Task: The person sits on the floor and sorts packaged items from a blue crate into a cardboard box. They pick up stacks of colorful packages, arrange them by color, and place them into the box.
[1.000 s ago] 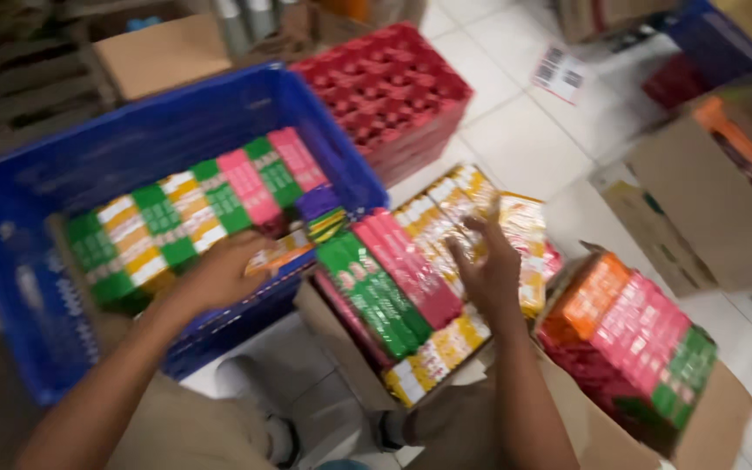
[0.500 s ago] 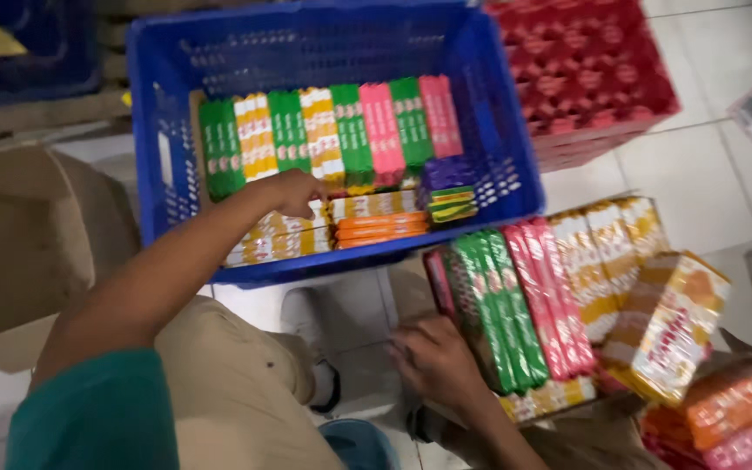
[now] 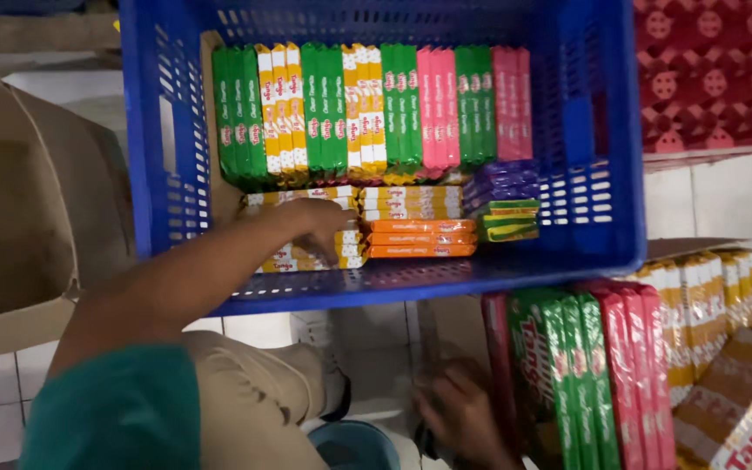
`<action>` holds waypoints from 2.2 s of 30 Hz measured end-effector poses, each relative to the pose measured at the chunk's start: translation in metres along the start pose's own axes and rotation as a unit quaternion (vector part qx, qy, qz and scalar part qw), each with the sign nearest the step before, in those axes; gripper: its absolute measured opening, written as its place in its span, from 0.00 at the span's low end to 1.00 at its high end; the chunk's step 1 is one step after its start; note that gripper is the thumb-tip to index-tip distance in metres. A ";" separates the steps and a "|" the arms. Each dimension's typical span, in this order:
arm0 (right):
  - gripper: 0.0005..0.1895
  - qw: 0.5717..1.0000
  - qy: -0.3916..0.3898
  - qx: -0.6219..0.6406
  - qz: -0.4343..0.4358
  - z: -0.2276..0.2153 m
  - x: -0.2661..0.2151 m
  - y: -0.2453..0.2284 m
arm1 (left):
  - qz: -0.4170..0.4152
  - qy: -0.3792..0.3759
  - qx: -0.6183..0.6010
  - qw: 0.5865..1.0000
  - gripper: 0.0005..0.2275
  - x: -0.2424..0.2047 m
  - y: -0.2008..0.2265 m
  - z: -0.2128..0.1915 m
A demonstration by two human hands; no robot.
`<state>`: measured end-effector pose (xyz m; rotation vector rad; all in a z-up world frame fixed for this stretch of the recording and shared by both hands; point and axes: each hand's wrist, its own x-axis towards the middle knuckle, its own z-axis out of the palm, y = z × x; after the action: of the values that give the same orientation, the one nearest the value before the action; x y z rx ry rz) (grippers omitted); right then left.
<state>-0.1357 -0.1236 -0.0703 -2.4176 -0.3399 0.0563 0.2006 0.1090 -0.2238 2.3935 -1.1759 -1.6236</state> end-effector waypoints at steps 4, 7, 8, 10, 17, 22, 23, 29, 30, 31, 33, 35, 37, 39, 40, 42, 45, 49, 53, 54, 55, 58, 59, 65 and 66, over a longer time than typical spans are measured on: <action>0.04 0.999 0.011 0.033 0.034 -0.003 0.009 -0.011 | 0.038 0.019 0.001 0.999 0.56 -0.041 0.026 -0.030; 0.02 1.000 0.023 0.018 0.000 -0.005 0.017 -0.013 | -0.018 0.019 0.020 0.999 0.42 -0.092 0.058 -0.063; 0.03 1.000 0.022 0.011 -0.009 0.000 0.012 -0.008 | -0.016 0.026 0.045 0.999 0.38 -0.084 0.053 -0.060; 0.05 1.000 0.022 0.004 -0.016 0.003 0.010 -0.006 | -0.012 0.032 0.071 0.997 0.34 -0.071 0.047 -0.054; 0.03 1.000 0.011 0.011 0.006 -0.008 0.022 -0.019 | 0.013 0.079 -0.135 0.988 0.07 -0.053 0.021 -0.044; 0.03 1.000 0.000 0.007 -0.011 -0.013 0.023 -0.020 | -0.013 0.108 -0.131 0.985 0.10 -0.079 0.028 -0.062; 0.03 1.000 -0.003 0.007 -0.003 -0.013 0.023 -0.022 | -0.056 0.050 -0.121 0.990 0.19 -0.102 0.047 -0.072; 0.03 1.000 -0.005 -0.011 -0.009 -0.006 0.013 -0.011 | -0.038 0.063 0.029 0.997 0.45 -0.061 0.039 -0.033; 0.03 1.000 -0.023 -0.018 0.002 -0.007 0.012 -0.012 | -0.022 0.078 0.011 0.997 0.43 -0.057 0.036 -0.028; 0.03 1.000 -0.021 -0.020 0.002 -0.006 0.011 -0.010 | -0.021 0.079 0.013 0.997 0.43 -0.051 0.031 -0.025; 0.05 0.999 -0.036 -0.023 -0.008 -0.004 0.007 -0.007 | -0.011 0.059 0.011 0.998 0.57 -0.038 0.021 -0.019; 0.04 1.000 -0.030 -0.005 -0.007 -0.003 0.012 -0.009 | -0.026 0.057 -0.032 0.998 0.51 -0.073 0.040 -0.039; 0.05 0.999 -0.028 0.014 -0.007 0.000 0.004 -0.005 | -0.041 0.053 -0.078 0.995 0.46 -0.116 0.063 -0.060; 0.10 0.997 -0.010 0.078 0.025 0.012 -0.011 0.004 | -0.026 0.116 -0.160 0.980 0.45 -0.172 0.088 -0.087; 0.10 0.997 -0.004 0.079 0.024 0.008 -0.009 -0.001 | -0.026 0.118 -0.154 0.981 0.45 -0.163 0.072 -0.083; 0.05 0.998 -0.011 0.055 0.004 -0.003 -0.004 -0.012 | 0.035 0.262 -0.098 0.959 0.44 -0.148 0.039 -0.082; 0.05 0.996 0.007 0.084 0.015 -0.029 0.011 -0.043 | 0.042 0.403 -0.133 0.904 0.44 -0.207 0.062 -0.095; 0.07 0.992 0.056 0.113 0.012 -0.056 0.017 -0.061 | 0.072 0.501 -0.163 0.847 0.41 -0.278 0.114 -0.106; 0.10 0.984 0.162 0.067 -0.042 -0.086 0.020 -0.076 | 0.176 0.636 -0.143 0.738 0.37 -0.310 0.170 -0.103; 0.09 0.977 0.197 0.070 -0.046 -0.101 0.020 -0.082 | 0.212 0.667 -0.143 0.700 0.37 -0.311 0.186 -0.103; 0.09 0.975 0.207 0.060 -0.045 -0.113 0.021 -0.083 | 0.225 0.668 -0.138 0.696 0.37 -0.315 0.202 -0.100; 0.08 0.958 0.284 -0.014 -0.027 -0.146 0.011 -0.091 | 0.278 0.693 -0.184 0.639 0.38 -0.327 0.258 -0.089; 0.16 0.943 0.332 -0.008 -0.025 -0.158 0.008 -0.096 | 0.267 0.684 -0.227 0.640 0.39 -0.334 0.279 -0.084; 0.47 0.930 0.350 0.063 -0.094 -0.209 -0.019 -0.094 | 0.340 0.555 -0.348 0.674 0.41 -0.328 0.372 -0.064; 0.52 0.941 0.308 0.089 -0.112 -0.213 -0.023 -0.087 | 0.333 0.507 -0.406 0.684 0.43 -0.323 0.386 -0.060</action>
<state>-0.1504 -0.2007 0.1477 -2.0702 -0.2952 -0.7253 -0.0265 -0.0003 0.2162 1.4780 -0.6655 -0.2626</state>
